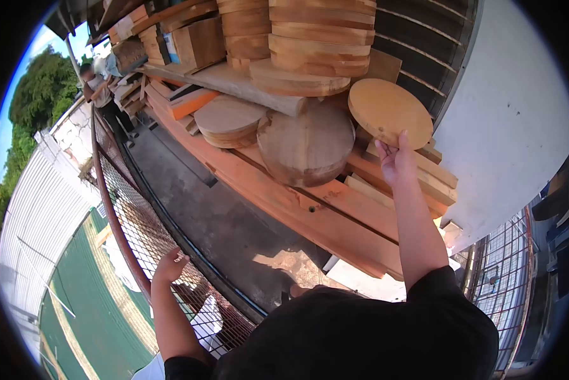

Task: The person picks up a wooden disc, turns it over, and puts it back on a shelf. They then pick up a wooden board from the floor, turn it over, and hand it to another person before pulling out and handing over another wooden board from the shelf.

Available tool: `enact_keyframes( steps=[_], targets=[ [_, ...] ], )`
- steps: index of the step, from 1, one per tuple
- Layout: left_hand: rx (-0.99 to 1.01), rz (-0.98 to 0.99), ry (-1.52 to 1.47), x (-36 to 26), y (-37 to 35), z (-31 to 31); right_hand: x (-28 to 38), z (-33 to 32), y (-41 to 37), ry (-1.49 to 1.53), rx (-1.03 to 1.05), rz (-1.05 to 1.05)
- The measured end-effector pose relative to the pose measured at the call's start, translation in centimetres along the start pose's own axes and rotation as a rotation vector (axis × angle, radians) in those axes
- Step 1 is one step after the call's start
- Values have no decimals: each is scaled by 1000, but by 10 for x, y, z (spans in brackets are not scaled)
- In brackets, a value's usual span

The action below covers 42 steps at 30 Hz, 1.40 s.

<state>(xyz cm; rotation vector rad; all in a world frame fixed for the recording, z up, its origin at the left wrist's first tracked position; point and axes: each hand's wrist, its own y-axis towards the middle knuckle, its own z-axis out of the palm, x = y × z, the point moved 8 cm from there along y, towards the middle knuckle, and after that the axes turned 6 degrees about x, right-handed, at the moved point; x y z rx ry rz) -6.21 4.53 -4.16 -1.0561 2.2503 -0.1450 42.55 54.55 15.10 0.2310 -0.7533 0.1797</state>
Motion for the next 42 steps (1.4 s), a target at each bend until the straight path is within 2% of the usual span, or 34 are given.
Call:
enact_keyframes(
  steps=[3, 5, 7, 9, 11, 15, 21, 24, 28, 31, 34, 37, 39, 42],
  targets=[
    [20, 7, 49, 0, 2, 4, -24, 35, 0, -254, 17, 443],
    [23, -4, 54, -3, 0, 0, -65, 49, -38, -554, 320, 609],
    [7, 20, 26, 4, 6, 2, -85, 69, -91, -965, 479, 488],
    [-18, 28, -10, 7, 5, 0, -95, 91, -136, -1146, 590, 303],
    [10, -6, -13, 0, -3, 0, -125, 88, -164, -1056, 700, 302],
    [30, -39, 30, 6, -1, -1, -153, 99, -196, -1122, 935, 415],
    [-18, -23, 78, 10, 0, 0, -154, 127, -209, -1345, 1124, 301],
    [4, -23, 22, 11, -1, 0, -158, 141, -216, -1397, 1319, 217],
    [-11, -54, 4, 7, -9, -3, -140, 165, -186, -1384, 1213, -40],
    [17, -60, -7, 5, -10, -5, -120, 173, -135, -1431, 1051, -371],
    [39, -66, 16, -4, -14, -8, -104, 163, -85, -1409, 860, -440],
    [52, -72, 16, -3, -16, -1, -98, 156, -51, -1427, 836, -607],
    [85, -97, -5, -4, -18, 0, -106, 158, -39, -1426, 857, -556],
    [21, -122, -26, 7, -15, 9, -110, 160, -32, -1424, 920, -522]
  ],
)
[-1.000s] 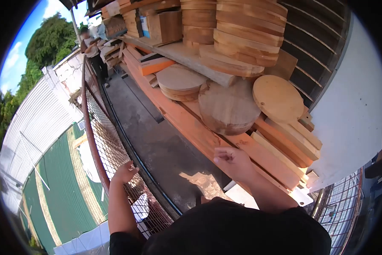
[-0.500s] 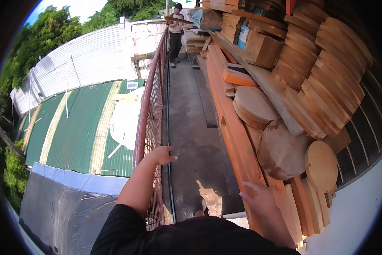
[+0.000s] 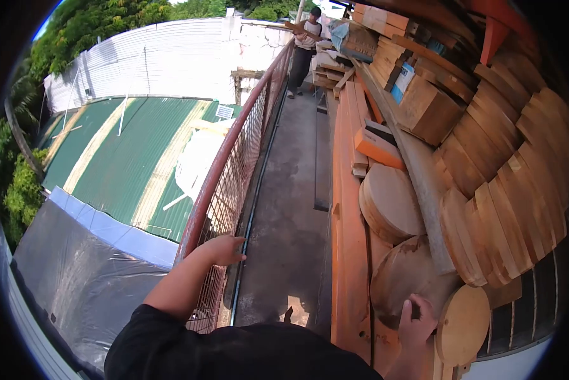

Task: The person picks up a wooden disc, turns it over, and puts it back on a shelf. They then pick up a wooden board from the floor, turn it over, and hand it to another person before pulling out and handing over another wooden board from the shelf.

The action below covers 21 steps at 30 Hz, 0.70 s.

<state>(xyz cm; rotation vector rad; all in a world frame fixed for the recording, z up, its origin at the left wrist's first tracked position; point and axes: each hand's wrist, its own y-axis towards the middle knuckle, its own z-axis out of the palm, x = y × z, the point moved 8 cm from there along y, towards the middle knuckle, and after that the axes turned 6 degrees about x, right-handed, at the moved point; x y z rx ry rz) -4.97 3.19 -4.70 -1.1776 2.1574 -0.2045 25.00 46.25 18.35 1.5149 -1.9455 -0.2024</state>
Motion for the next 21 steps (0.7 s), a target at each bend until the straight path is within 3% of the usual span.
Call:
enact_keyframes(
  steps=[5, 8, 13, 15, 17, 21],
  targets=[
    [-527, 134, -66, -25, -18, -36, -8, 17, 14, 142, 77, 27],
    [-644, 126, -186, -18, -21, -44, -13, 17, 17, 169, 104, 13],
    [-670, 138, -119, -17, -15, -56, -2, 9, 23, 97, 117, 72],
    [-753, 170, -160, -26, -11, -57, 15, 4, 27, 79, 27, 99],
    [-671, 206, -207, -42, -6, -58, 23, 6, 32, 75, -51, 119],
    [-589, 368, -91, -59, 2, -115, 34, 13, 59, -286, -90, 260]
  ],
)
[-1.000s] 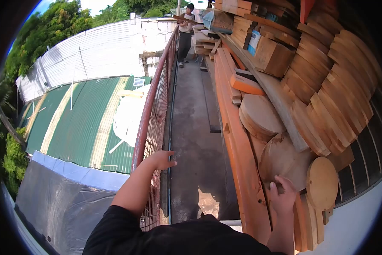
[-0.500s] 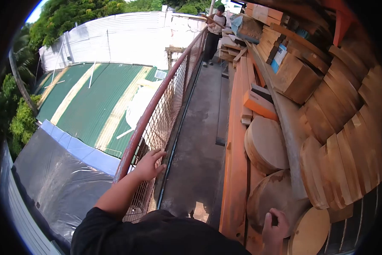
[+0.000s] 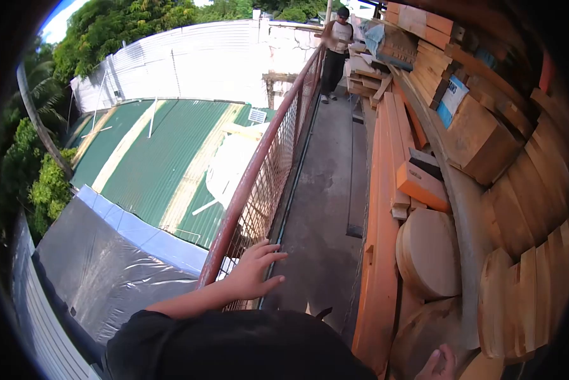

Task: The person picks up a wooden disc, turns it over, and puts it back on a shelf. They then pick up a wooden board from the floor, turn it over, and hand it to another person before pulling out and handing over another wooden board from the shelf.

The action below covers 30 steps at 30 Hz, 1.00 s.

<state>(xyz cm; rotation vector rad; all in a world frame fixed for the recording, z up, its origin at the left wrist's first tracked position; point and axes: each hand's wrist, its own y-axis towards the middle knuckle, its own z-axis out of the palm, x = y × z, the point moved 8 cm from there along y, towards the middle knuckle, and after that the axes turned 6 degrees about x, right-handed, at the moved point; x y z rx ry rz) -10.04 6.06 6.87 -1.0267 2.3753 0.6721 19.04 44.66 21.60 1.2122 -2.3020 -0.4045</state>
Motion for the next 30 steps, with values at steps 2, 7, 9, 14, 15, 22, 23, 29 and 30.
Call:
enact_keyframes(
  steps=[2, 7, 9, 14, 15, 22, 23, 29, 30],
  targets=[
    [-114, -84, 139, 24, 23, -48, -1, 17, 4, 47, 12, 62],
    [-254, -427, 325, 112, 55, -103, 35, 34, 23, -205, 82, -61],
    [-266, -433, 332, 133, 60, -99, 35, 34, 26, -169, 119, 92],
    [-52, -618, 357, 155, 50, -62, 35, 30, 21, -181, 131, 114],
    [-80, -601, 330, 156, 53, -62, 36, 28, 21, -177, 131, 103],
    [-141, -503, 245, 156, 60, -59, 37, 0, 2, -201, 51, -102],
    [-140, -508, 267, 161, 60, -56, 27, 0, -4, -175, 19, -109],
    [-132, -517, 290, 159, 60, -57, -3, -3, -25, 58, -225, -67],
    [-136, -519, 291, 159, 59, -57, -4, -4, -25, 51, -229, -71]
  ],
)
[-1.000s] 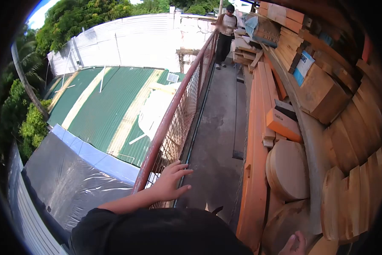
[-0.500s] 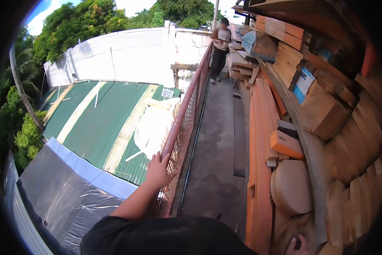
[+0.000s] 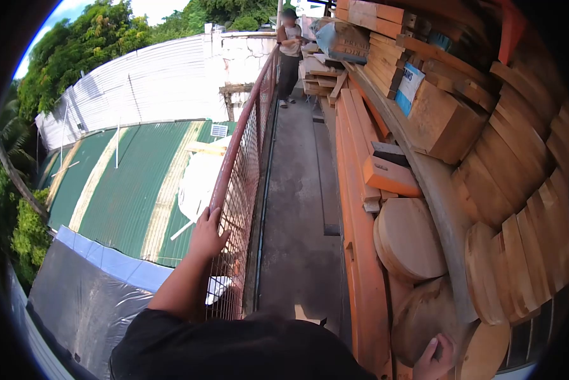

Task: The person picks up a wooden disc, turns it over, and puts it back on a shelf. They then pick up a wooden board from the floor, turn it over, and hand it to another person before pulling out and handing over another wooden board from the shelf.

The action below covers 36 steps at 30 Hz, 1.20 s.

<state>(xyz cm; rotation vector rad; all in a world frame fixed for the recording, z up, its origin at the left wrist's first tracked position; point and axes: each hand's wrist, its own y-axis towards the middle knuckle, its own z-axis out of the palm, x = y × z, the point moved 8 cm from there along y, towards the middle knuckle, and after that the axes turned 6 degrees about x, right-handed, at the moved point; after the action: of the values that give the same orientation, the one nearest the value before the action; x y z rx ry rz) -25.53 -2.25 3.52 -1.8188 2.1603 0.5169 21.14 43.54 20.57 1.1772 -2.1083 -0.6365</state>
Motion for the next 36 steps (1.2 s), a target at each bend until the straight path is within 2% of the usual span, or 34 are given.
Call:
enact_keyframes(
  steps=[5, 8, 18, 26, 29, 32, 36],
  targets=[
    [-34, 9, -22, 4, 3, 4, 1, -4, -2, 31, -78, -90],
    [-30, 21, -5, 7, 3, 6, -30, 4, -20, 151, -45, 3],
    [-48, 56, 15, 1, 5, 6, -29, 2, -22, 131, -73, -12],
    [-6, -12, 13, -3, 3, 4, -29, 3, -22, 84, -60, -18],
    [-22, 16, 14, 3, 5, 9, -27, 3, -20, 95, -59, -18],
    [-21, 23, 15, -4, 2, 5, -27, 4, -17, 146, -58, 68],
    [-30, 48, 39, -1, 4, 6, -26, 3, -17, 115, -71, 35]
  ],
)
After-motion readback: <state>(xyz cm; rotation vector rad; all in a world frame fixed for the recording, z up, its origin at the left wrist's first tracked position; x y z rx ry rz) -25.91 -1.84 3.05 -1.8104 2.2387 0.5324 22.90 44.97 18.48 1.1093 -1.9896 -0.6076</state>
